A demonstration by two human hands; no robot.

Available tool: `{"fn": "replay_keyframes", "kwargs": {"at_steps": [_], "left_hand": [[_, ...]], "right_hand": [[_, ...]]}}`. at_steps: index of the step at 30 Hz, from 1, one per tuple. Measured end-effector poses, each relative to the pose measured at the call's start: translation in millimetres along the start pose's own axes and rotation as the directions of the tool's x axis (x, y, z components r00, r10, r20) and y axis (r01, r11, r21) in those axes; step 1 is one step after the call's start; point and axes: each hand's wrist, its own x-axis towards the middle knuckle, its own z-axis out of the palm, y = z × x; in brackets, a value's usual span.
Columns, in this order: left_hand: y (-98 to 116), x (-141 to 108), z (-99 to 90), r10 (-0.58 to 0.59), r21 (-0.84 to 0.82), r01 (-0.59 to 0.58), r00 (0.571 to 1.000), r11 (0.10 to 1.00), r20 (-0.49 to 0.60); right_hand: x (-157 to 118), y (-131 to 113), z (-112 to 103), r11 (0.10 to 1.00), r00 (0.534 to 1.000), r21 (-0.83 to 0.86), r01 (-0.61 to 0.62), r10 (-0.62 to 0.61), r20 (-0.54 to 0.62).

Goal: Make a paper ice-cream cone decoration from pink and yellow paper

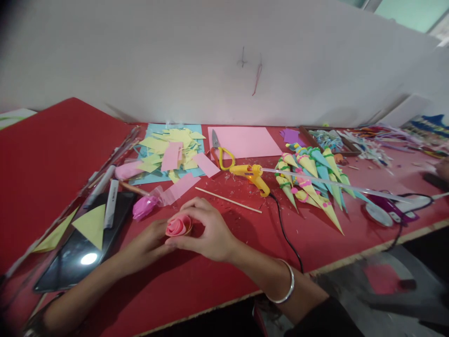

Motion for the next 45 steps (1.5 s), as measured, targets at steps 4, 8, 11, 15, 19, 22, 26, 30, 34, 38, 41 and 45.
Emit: {"fn": "replay_keyframes", "kwargs": {"at_steps": [4, 8, 11, 15, 19, 22, 26, 30, 34, 38, 41, 45], "left_hand": [[-0.3, -0.1, 0.0, -0.01, -0.011, 0.01, 1.0, 1.0, 0.007], [-0.6, -2.0, -0.4, 0.008, 0.029, -0.007, 1.0, 1.0, -0.023], [1.7, -2.3, -0.7, 0.033, 0.049, -0.031, 0.999, 0.998, -0.044], [3.1, -2.3, 0.6, 0.055, 0.074, -0.05, 0.996, 0.996, -0.066], [1.6, -3.5, 3.1, -0.008, 0.087, 0.011, 0.999, 0.996, -0.037], [2.8, -2.7, 3.4, -0.042, 0.026, 0.042, 0.999, 0.999, -0.009], [4.7, -1.2, -0.1, -0.041, -0.025, 0.04, 0.999, 0.999, -0.021], [3.3, -1.8, -4.6, -0.027, -0.012, 0.027, 0.999, 1.0, -0.023], [0.5, -2.9, -4.2, -0.003, 0.088, 0.015, 0.991, 0.996, -0.134], [-1.1, -2.5, -1.9, 0.031, 0.162, 0.003, 0.977, 0.987, -0.21], [-1.9, -1.6, -2.0, 0.049, 0.168, -0.013, 0.977, 0.986, -0.21], [-5.0, -1.2, -1.9, 0.058, 0.199, -0.018, 0.978, 0.98, -0.198]], "right_hand": [[0.4, -0.5, 0.8, 1.0, 1.0, 0.012, -0.002, 0.002, -0.006], [0.3, 0.5, -0.2, 1.0, 0.999, 0.016, 0.025, -0.025, 0.029], [-0.3, 1.9, -0.9, 0.999, 0.998, 0.011, 0.035, -0.035, 0.045], [-0.9, 2.1, -1.1, 0.999, 0.998, -0.002, 0.044, -0.043, 0.044], [-0.5, 0.0, -1.8, 0.999, 0.996, 0.012, 0.043, -0.044, 0.076], [-0.6, -0.9, -2.6, 0.999, 0.994, 0.009, 0.033, -0.034, 0.108], [-2.0, -1.0, -2.8, 0.997, 0.991, 0.013, 0.072, -0.073, 0.11], [-2.3, -2.1, -1.7, 0.995, 0.988, 0.013, 0.099, -0.1, 0.118], [-0.5, -2.3, 0.1, 0.998, 0.992, -0.004, 0.069, -0.069, 0.105], [0.0, -1.2, 0.9, 0.997, 0.993, -0.024, 0.067, -0.065, 0.095], [-1.2, -0.7, 0.7, 0.996, 0.992, -0.028, 0.082, -0.079, 0.099], [-2.1, -0.3, 0.3, 0.994, 0.989, -0.016, 0.11, -0.107, 0.099]]}}
